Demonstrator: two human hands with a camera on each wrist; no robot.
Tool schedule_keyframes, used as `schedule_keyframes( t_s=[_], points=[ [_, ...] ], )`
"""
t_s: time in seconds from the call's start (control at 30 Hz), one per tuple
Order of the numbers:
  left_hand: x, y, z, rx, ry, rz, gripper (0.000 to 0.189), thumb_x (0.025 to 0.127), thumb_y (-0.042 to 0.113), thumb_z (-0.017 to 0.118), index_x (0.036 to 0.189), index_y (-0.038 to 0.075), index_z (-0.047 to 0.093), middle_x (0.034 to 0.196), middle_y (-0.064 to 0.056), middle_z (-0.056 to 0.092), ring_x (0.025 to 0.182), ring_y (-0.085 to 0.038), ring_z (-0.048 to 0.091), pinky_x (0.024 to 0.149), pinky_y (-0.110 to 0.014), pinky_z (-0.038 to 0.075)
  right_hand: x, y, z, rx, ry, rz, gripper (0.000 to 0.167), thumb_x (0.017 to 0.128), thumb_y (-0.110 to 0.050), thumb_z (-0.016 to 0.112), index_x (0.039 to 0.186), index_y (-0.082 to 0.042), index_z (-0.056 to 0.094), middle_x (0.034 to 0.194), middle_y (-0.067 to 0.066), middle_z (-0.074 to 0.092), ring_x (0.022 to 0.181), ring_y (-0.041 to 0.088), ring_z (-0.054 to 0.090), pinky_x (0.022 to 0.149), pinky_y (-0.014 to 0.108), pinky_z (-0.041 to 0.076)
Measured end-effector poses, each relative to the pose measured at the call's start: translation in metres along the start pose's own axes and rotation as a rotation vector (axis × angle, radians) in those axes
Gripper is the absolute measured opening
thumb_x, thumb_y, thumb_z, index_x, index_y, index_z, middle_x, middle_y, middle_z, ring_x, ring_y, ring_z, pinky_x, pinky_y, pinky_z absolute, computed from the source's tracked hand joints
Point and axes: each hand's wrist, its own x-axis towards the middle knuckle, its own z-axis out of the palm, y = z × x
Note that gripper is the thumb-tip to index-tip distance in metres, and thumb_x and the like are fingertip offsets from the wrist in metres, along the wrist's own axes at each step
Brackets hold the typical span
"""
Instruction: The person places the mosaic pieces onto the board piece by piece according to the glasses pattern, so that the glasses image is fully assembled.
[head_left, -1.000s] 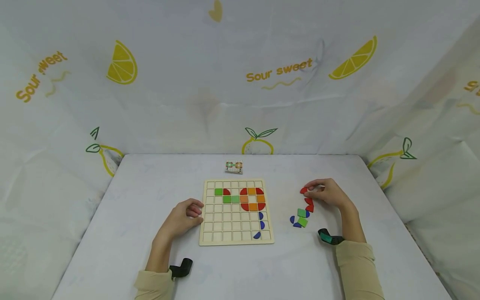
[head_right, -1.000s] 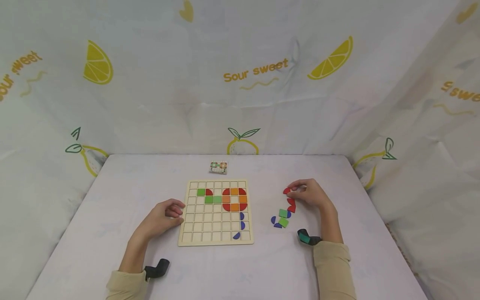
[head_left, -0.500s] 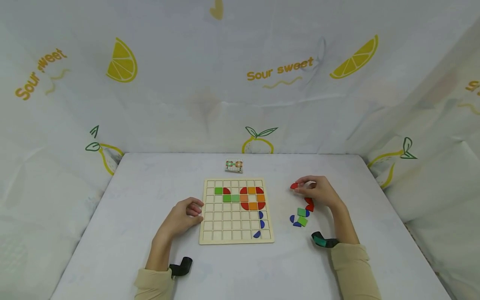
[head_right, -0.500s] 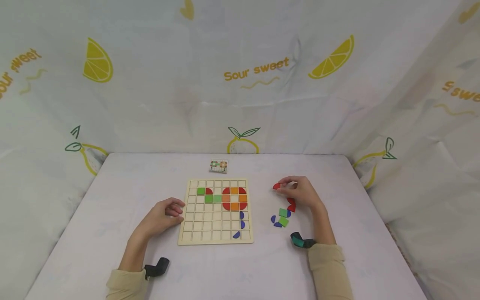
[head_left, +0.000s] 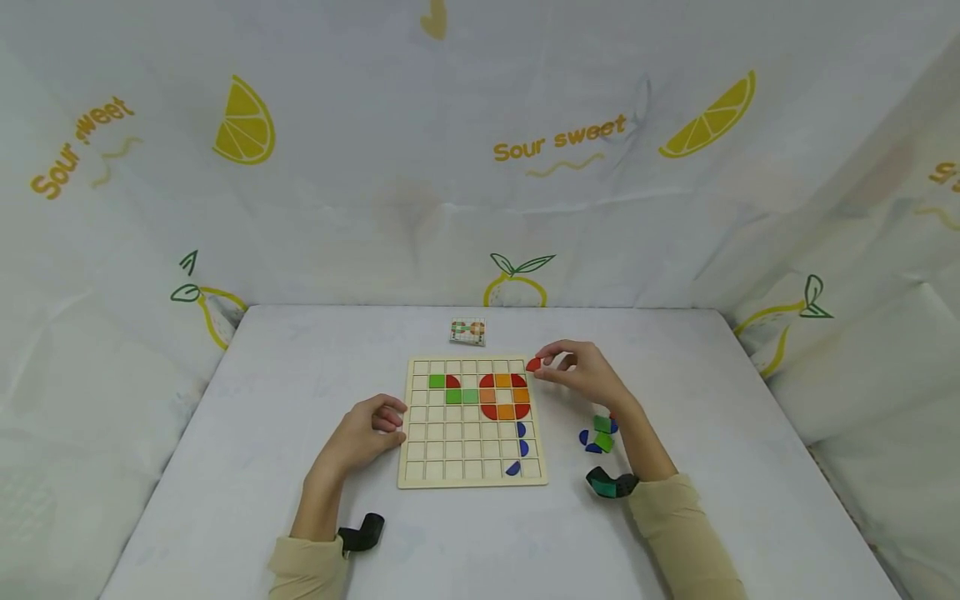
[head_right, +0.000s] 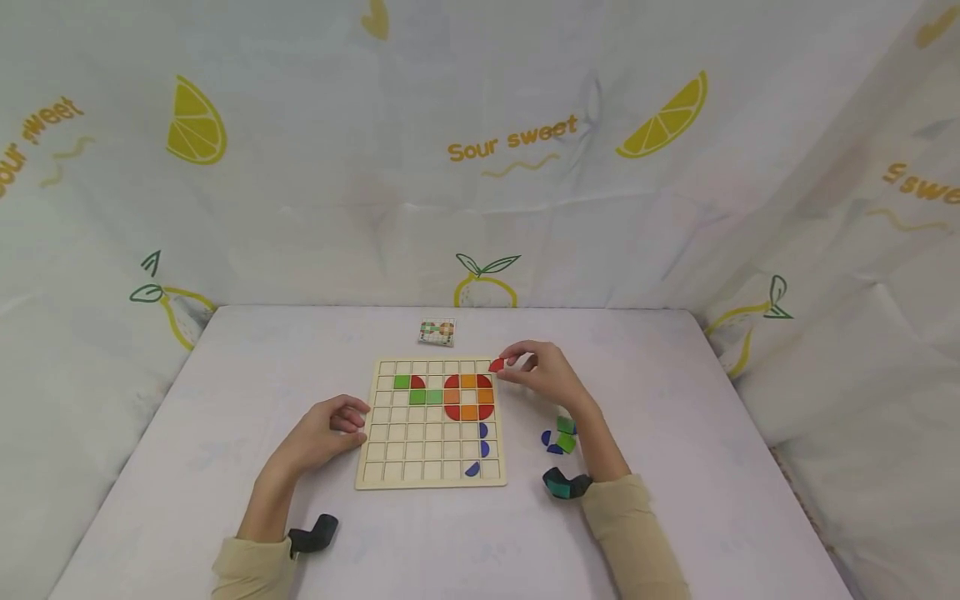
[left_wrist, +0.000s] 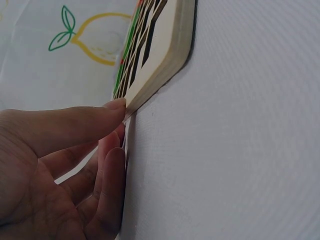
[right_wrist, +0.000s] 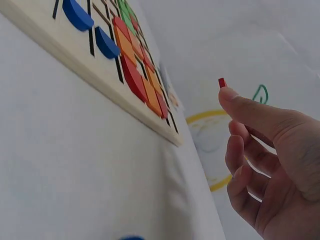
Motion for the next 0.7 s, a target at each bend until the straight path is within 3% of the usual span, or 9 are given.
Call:
schedule_keyframes(
  t_s=[0.47,0.7],
  points=[
    [0.001,0.002,0.000,-0.001,-0.003,-0.004,0.037,0.090,0.000,0.082,0.125,0.004,0.070,0.107,-0.008,0.071,0.094,-0.016,0.065,0.085,-0.027,0.053,0.037,-0.057,0.057,0.014,-0.209,-0.094,0.025,0.095,-0.026,0.085,0.114,-0.011,0.078,0.097,0.004,0.071,0.075,0.015,0.059,0.066,0.022,0.049],
    [0.001,-0.001,0.000,-0.009,-0.008,-0.008,0.036,0.091,0.000,0.082,0.125,0.003,0.070,0.107,-0.009,0.071,0.094,-0.016,0.066,0.084,-0.027,0.053,0.054,-0.077,0.089,-0.026,-0.259,-0.168,0.023,0.094,-0.028,0.086,0.109,-0.013,0.078,0.094,0.001,0.072,0.071,0.009,0.058,0.065,0.022,0.048]
  ],
)
